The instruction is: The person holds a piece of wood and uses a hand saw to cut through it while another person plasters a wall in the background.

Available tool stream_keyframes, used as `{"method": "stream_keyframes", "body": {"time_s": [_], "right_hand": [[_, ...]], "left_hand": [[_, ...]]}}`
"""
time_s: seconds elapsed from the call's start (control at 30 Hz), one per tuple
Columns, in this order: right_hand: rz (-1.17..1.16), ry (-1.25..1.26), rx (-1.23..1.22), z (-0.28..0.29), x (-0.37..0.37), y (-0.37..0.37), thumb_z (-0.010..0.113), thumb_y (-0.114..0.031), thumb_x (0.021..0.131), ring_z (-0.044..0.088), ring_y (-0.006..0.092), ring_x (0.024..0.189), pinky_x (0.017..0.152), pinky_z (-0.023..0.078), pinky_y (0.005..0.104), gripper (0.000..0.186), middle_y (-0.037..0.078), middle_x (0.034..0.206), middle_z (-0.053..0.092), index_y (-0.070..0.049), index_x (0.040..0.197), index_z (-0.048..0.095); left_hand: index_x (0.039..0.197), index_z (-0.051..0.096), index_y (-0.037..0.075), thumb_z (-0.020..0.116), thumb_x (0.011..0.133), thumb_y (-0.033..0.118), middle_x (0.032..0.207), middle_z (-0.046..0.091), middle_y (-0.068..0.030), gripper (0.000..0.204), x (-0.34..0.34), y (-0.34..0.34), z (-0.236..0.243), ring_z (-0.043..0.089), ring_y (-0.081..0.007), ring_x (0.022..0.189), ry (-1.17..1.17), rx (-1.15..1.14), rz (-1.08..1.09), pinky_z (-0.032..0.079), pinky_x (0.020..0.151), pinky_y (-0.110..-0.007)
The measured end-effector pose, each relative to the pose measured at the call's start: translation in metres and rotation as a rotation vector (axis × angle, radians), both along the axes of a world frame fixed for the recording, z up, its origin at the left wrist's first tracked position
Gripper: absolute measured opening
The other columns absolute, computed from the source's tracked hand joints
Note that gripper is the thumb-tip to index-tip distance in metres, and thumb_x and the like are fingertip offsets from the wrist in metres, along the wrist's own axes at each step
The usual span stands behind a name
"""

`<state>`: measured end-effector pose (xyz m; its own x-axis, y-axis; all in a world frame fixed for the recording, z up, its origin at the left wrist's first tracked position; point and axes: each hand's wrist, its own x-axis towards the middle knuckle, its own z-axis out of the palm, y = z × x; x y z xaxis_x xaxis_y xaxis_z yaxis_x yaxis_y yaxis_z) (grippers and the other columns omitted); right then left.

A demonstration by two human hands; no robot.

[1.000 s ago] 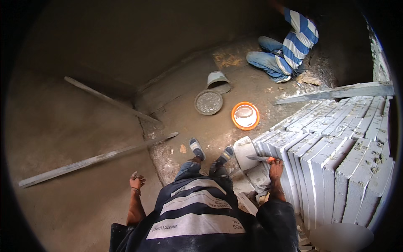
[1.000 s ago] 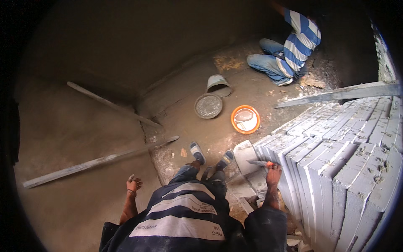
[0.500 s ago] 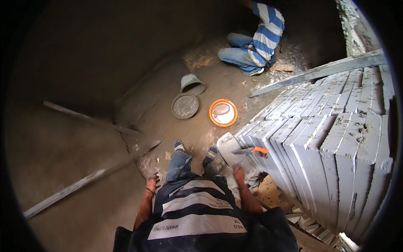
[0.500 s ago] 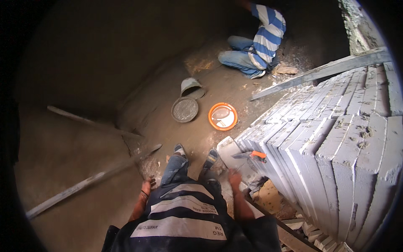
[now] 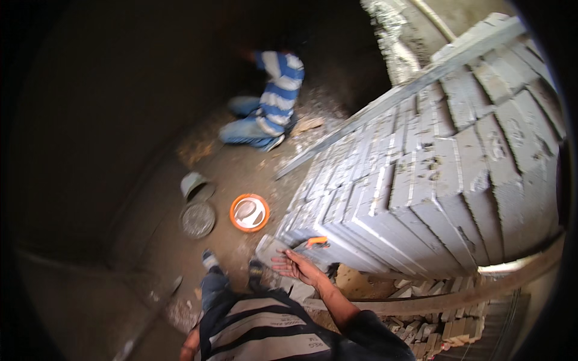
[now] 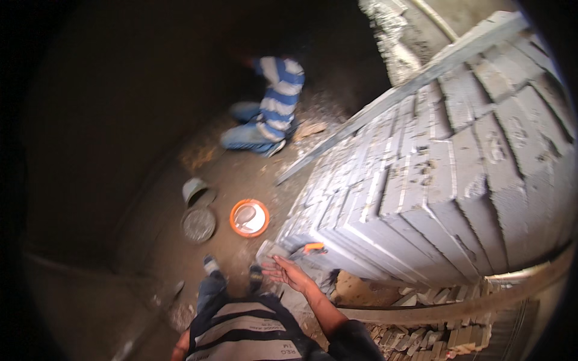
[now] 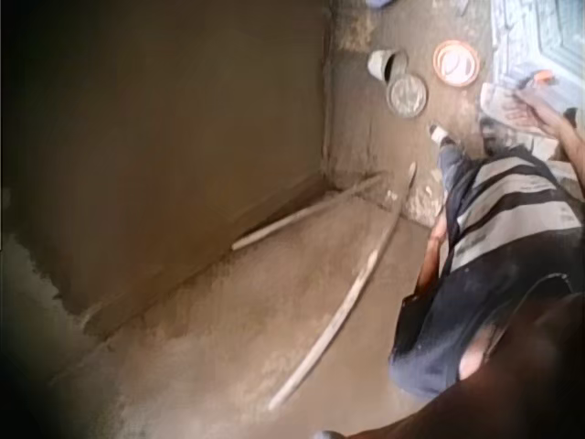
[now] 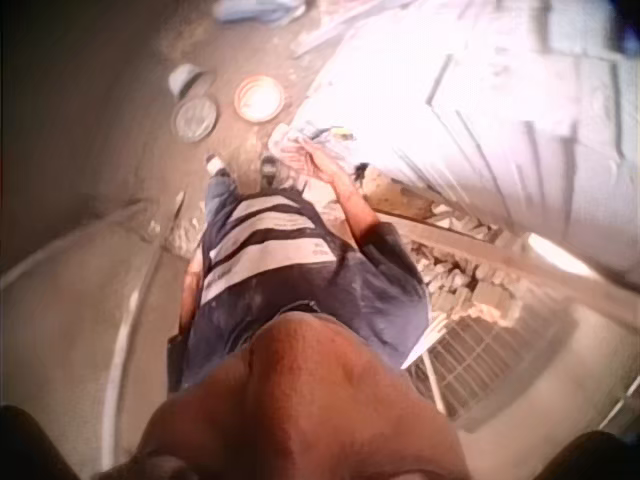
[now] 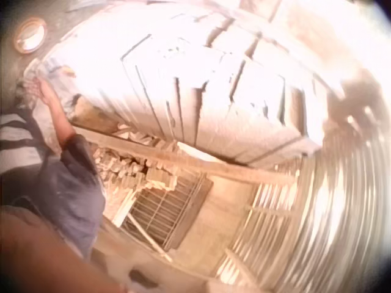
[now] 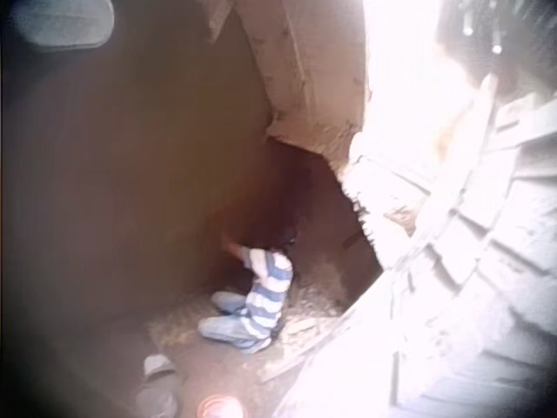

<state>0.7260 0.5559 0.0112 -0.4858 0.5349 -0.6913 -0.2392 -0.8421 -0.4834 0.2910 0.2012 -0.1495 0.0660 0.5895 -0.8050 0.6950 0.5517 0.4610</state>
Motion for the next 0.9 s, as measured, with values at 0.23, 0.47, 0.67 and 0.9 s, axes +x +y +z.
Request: {"method": "stream_keyframes", "body": {"time_s": [0.23, 0.47, 0.67, 0.9], "right_hand": [[-0.222, -0.745, 0.726, 0.099, 0.038, 0.106, 0.065, -0.022, 0.092, 0.066, 0.0124, 0.090, 0.077, 0.051, 0.0257, 0.034, 0.005, 0.103, 0.068, -0.004, 0.120, 0.059], [-0.710, -0.754, 0.835, 0.198, 0.050, 0.178, 0.077, -0.024, 0.081, 0.065, 0.0106, 0.074, 0.063, 0.048, 0.0221, 0.024, 0.003, 0.078, 0.067, -0.010, 0.076, 0.058], [-0.887, -0.618, 0.790, 0.229, 0.075, 0.240, 0.073, -0.022, 0.084, 0.063, 0.0121, 0.067, 0.058, 0.053, 0.0245, 0.018, 0.004, 0.083, 0.067, -0.011, 0.091, 0.060], [-1.224, -0.744, 0.817, 0.231, 0.151, 0.383, 0.074, -0.036, 0.082, 0.062, 0.0117, 0.070, 0.053, 0.046, 0.0218, 0.048, 0.005, 0.092, 0.065, -0.008, 0.117, 0.056]], "left_hand": [[0.102, 0.066, 0.000, 0.050, 0.094, 0.032, 0.093, 0.067, -0.0201, 0.037, -0.090, 0.055, -0.036, 0.063, -0.0343, 0.079, 0.182, 0.318, -0.338, 0.049, 0.066, -0.045], [0.099, 0.067, 0.000, 0.051, 0.093, 0.036, 0.083, 0.068, -0.0182, 0.040, -0.107, 0.157, -0.067, 0.062, -0.0312, 0.071, 0.053, 0.568, 0.173, 0.046, 0.059, -0.045], [0.097, 0.069, 0.003, 0.053, 0.091, 0.039, 0.076, 0.068, -0.0127, 0.040, -0.113, 0.227, -0.070, 0.060, -0.0220, 0.066, -0.019, 0.519, 0.398, 0.044, 0.053, -0.040], [0.086, 0.068, 0.009, 0.056, 0.090, 0.036, 0.074, 0.062, -0.0021, 0.030, -0.104, 0.289, -0.081, 0.055, -0.0116, 0.062, -0.164, 0.356, 0.606, 0.041, 0.050, -0.031]]}}
